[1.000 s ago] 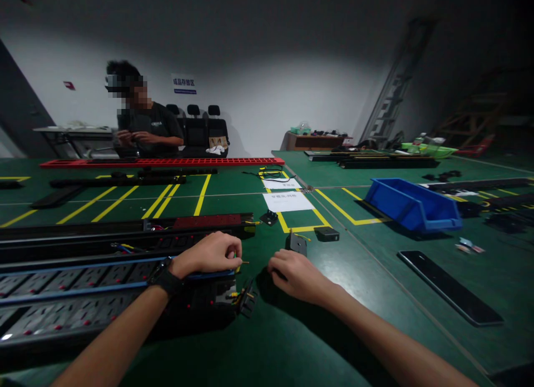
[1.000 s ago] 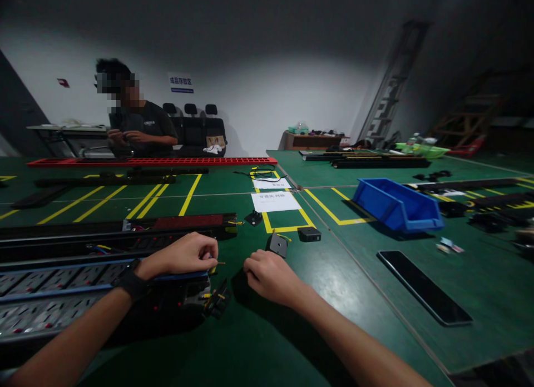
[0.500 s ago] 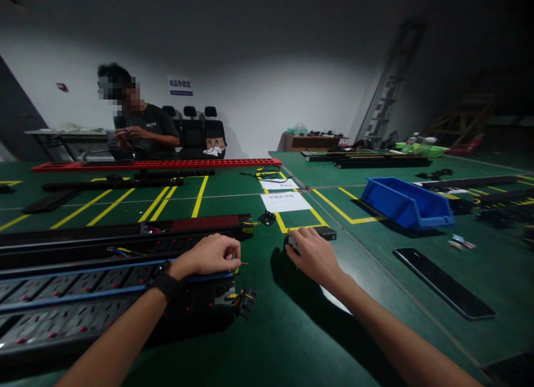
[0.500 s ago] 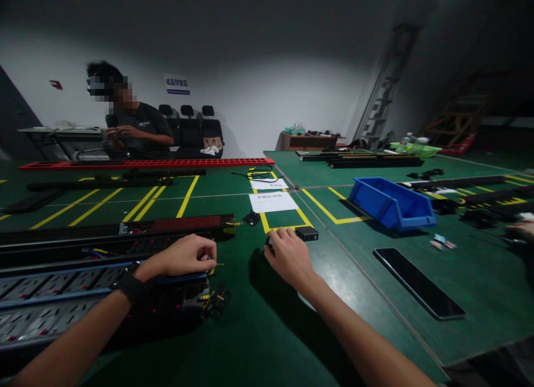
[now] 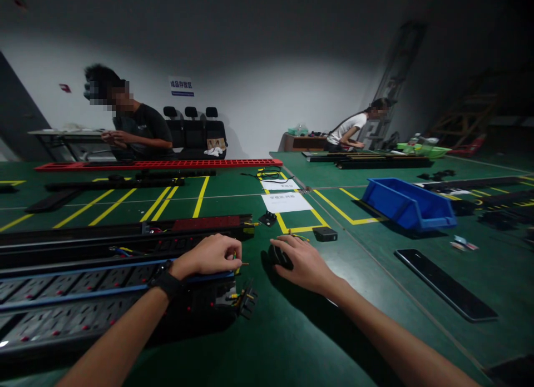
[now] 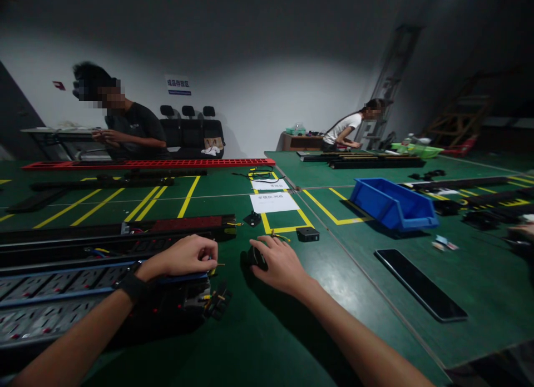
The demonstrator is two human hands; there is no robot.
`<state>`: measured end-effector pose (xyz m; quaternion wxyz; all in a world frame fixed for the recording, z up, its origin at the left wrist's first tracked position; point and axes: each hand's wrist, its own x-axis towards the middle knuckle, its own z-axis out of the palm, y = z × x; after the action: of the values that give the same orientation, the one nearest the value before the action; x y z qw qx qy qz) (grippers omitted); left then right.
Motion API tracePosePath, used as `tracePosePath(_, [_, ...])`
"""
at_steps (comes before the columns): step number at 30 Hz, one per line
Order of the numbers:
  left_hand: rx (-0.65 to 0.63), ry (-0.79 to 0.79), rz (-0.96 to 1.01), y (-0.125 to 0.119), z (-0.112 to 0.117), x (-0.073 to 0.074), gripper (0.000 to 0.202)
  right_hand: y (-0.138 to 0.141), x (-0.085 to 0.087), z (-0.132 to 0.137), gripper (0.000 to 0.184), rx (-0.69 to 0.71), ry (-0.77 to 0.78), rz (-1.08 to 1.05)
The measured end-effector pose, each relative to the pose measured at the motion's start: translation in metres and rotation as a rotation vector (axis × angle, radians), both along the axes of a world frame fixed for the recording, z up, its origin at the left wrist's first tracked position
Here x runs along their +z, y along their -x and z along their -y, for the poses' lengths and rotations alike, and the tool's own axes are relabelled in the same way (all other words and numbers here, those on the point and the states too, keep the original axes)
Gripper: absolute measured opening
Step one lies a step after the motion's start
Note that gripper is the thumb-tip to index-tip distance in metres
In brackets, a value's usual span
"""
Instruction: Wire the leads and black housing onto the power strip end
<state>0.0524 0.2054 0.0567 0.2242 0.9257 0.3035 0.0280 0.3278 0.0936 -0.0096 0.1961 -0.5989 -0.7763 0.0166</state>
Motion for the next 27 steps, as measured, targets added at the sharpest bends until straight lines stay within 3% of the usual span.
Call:
tracePosePath(4, [-0.002,0.000,-0.001,0.0003,0.0002,0.0005,0.015,0.0023,-0.0032,-0.0007,0.057,0.011,0.037,-0.014])
tracePosePath(11, [0.004,0.003,-0.001,-0.0001,0.0007,-0.0004,0.016,0.0040,-0.0044,-0.0004,0.073,-0.019,0.085,-0.042])
tracePosePath(22, [0.005,-0.004,-0.014,0.0002,-0.0005,-0.0011,0.015,0.0083,-0.0070,0.0001,0.052,0.015,0.075,-0.096])
tracePosePath(27, [0.000,-0.007,-0.003,0.0011,0.0001,-0.0006,0.016,0.0110,-0.0049,0.0006,0.043,0.003,-0.014,-0.338])
